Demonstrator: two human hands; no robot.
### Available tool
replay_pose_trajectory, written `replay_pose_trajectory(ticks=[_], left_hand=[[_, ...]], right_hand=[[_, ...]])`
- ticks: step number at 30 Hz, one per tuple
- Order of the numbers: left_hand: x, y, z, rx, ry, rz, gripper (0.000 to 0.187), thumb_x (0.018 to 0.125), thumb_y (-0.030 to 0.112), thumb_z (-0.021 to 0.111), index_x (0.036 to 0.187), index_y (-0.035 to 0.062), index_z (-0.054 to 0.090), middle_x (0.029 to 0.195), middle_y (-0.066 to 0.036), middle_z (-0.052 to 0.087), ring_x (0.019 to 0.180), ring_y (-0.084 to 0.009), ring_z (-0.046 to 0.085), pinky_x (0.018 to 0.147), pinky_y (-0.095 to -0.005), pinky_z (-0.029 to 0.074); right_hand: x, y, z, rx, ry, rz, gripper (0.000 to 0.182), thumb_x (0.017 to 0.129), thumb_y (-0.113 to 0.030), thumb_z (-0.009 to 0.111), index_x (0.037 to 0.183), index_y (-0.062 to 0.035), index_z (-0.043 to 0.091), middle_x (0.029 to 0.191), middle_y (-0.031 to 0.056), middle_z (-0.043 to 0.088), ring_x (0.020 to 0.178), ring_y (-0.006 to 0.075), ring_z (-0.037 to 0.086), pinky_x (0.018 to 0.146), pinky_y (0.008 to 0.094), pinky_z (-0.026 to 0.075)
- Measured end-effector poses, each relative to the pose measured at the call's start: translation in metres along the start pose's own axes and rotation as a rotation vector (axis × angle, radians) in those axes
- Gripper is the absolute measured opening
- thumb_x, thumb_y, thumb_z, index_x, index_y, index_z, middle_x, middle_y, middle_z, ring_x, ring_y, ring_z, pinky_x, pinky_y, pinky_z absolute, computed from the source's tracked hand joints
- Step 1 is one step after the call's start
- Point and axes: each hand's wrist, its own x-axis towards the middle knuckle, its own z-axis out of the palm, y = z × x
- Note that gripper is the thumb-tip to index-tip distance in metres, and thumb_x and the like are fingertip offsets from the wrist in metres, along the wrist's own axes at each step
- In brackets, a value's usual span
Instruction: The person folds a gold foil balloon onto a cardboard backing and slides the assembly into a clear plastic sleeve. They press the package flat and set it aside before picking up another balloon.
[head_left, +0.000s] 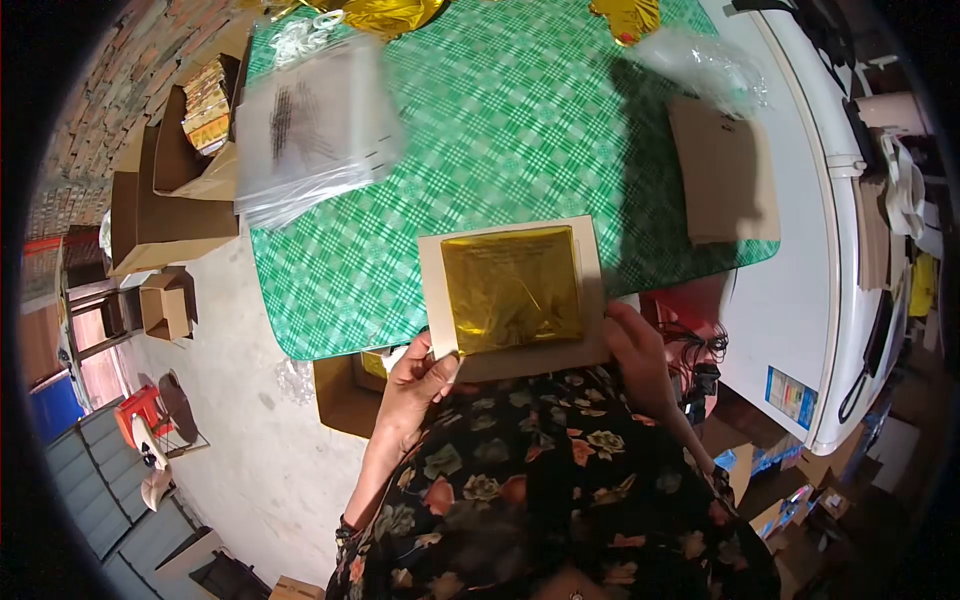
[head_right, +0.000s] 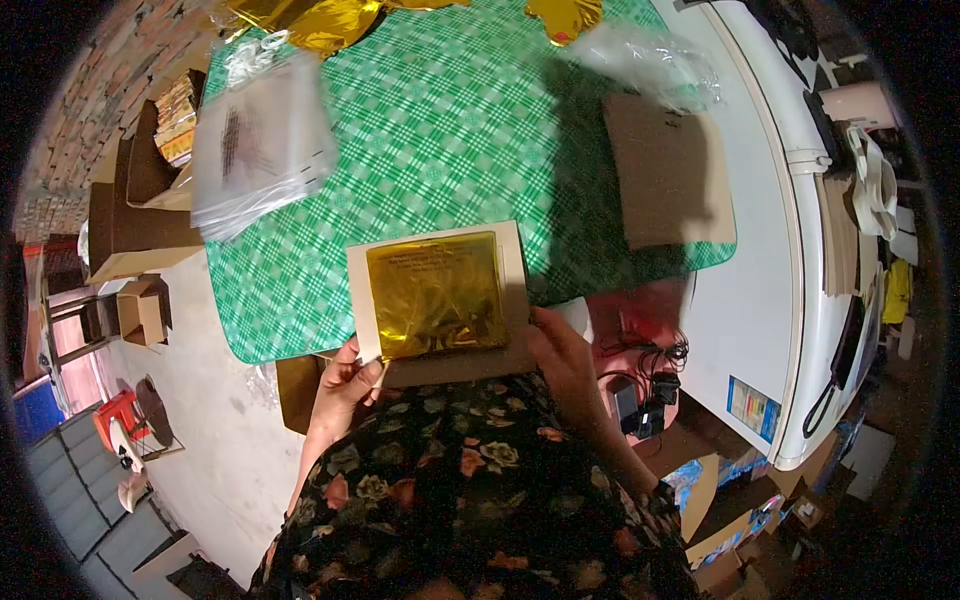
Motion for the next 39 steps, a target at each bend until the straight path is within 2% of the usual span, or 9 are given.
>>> replay_pose_trajectory(ticks=[2, 8, 11, 14, 19, 22, 26, 34, 39], left_hand=[[-0.004, 0.009, 0.010, -0.121, 0.120, -0.090, 0.039, 0.111, 0.011, 0.065, 0.149, 0.0084, 0.059, 0.114, 0.000, 0.071, 0.076, -0.0078, 0.055, 0.079, -0.0318, 0.064], [-0.011, 0.016, 0.024, -0.296, 0.134, 0.037, 0.034, 0.115, 0.013, 0.054, 0.148, 0.0043, 0.060, 0.136, -0.010, 0.070, 0.103, -0.0161, 0.071, 0.077, -0.0327, 0.063], [-0.008, 0.025, 0.024, -0.104, 0.213, 0.042, 0.033, 0.115, 0.016, 0.056, 0.145, 0.0037, 0.061, 0.129, -0.009, 0.073, 0.102, -0.0157, 0.073, 0.074, -0.0330, 0.064], [-0.003, 0.012, -0.003, -0.018, 0.098, 0.056, 0.031, 0.115, 0.019, 0.058, 0.141, 0.0029, 0.064, 0.120, -0.007, 0.076, 0.092, -0.0132, 0.073, 0.069, -0.0311, 0.064], [-0.005, 0.009, 0.000, -0.036, 0.168, 0.041, 0.019, 0.113, 0.019, 0.063, 0.122, 0.0029, 0.070, 0.103, -0.004, 0.077, 0.074, -0.0094, 0.070, 0.059, -0.0269, 0.061], [-0.005, 0.005, -0.005, -0.049, 0.174, 0.031, 0.016, 0.112, 0.018, 0.065, 0.113, 0.0031, 0.071, 0.094, -0.002, 0.073, 0.067, -0.0083, 0.066, 0.056, -0.0263, 0.061], [-0.008, 0.005, -0.006, -0.085, 0.186, 0.006, 0.016, 0.112, 0.017, 0.064, 0.107, 0.0033, 0.071, 0.086, 0.000, 0.068, 0.063, -0.0078, 0.061, 0.056, -0.0276, 0.061], [-0.014, -0.001, -0.015, -0.160, 0.140, -0.034, 0.014, 0.111, 0.011, 0.063, 0.111, -0.0011, 0.070, 0.093, -0.008, 0.075, 0.066, -0.0156, 0.070, 0.056, -0.0291, 0.060], [-0.015, -0.003, -0.018, -0.174, 0.101, -0.068, 0.017, 0.111, 0.010, 0.062, 0.115, -0.0042, 0.070, 0.097, -0.015, 0.078, 0.066, -0.0190, 0.073, 0.054, -0.0274, 0.057]], right_hand=[[0.004, 0.003, 0.004, 0.054, -0.039, 0.038, 0.040, 0.113, -0.020, 0.058, 0.145, 0.0041, 0.059, 0.128, 0.0102, 0.070, 0.116, 0.0151, 0.065, 0.101, 0.0316, 0.052], [0.009, 0.009, 0.006, 0.080, -0.048, -0.004, 0.038, 0.114, -0.021, 0.059, 0.143, 0.0038, 0.061, 0.119, 0.0050, 0.071, 0.107, 0.0104, 0.063, 0.095, 0.0292, 0.052], [0.008, 0.006, 0.009, 0.100, -0.032, -0.017, 0.036, 0.114, -0.021, 0.061, 0.139, 0.0040, 0.063, 0.116, 0.0030, 0.071, 0.104, 0.0092, 0.063, 0.092, 0.0274, 0.051], [0.010, 0.010, 0.009, 0.063, -0.006, -0.042, 0.032, 0.114, -0.023, 0.062, 0.131, 0.0038, 0.067, 0.107, -0.0001, 0.070, 0.096, 0.0074, 0.060, 0.085, 0.0260, 0.050], [0.009, 0.020, 0.009, -0.016, 0.038, -0.027, 0.028, 0.113, -0.026, 0.063, 0.115, 0.0010, 0.070, 0.089, -0.0051, 0.061, 0.083, 0.0048, 0.052, 0.073, 0.0254, 0.045], [0.009, 0.019, 0.007, -0.024, 0.016, 0.000, 0.027, 0.112, -0.026, 0.064, 0.110, -0.0004, 0.068, 0.085, -0.0057, 0.057, 0.081, 0.0056, 0.049, 0.071, 0.0262, 0.042], [0.008, 0.014, 0.007, -0.124, 0.012, -0.023, 0.020, 0.112, -0.020, 0.062, 0.108, -0.0012, 0.068, 0.092, -0.0060, 0.063, 0.086, 0.0017, 0.052, 0.076, 0.0223, 0.044], [0.002, 0.027, 0.008, -0.020, 0.033, 0.025, 0.028, 0.111, -0.029, 0.068, 0.108, -0.0005, 0.068, 0.091, -0.0025, 0.061, 0.086, 0.0068, 0.053, 0.076, 0.0273, 0.046], [-0.002, 0.032, 0.004, -0.020, -0.018, 0.034, 0.029, 0.111, -0.027, 0.068, 0.111, 0.0018, 0.069, 0.093, 0.0010, 0.067, 0.087, 0.0075, 0.057, 0.078, 0.0281, 0.049]])
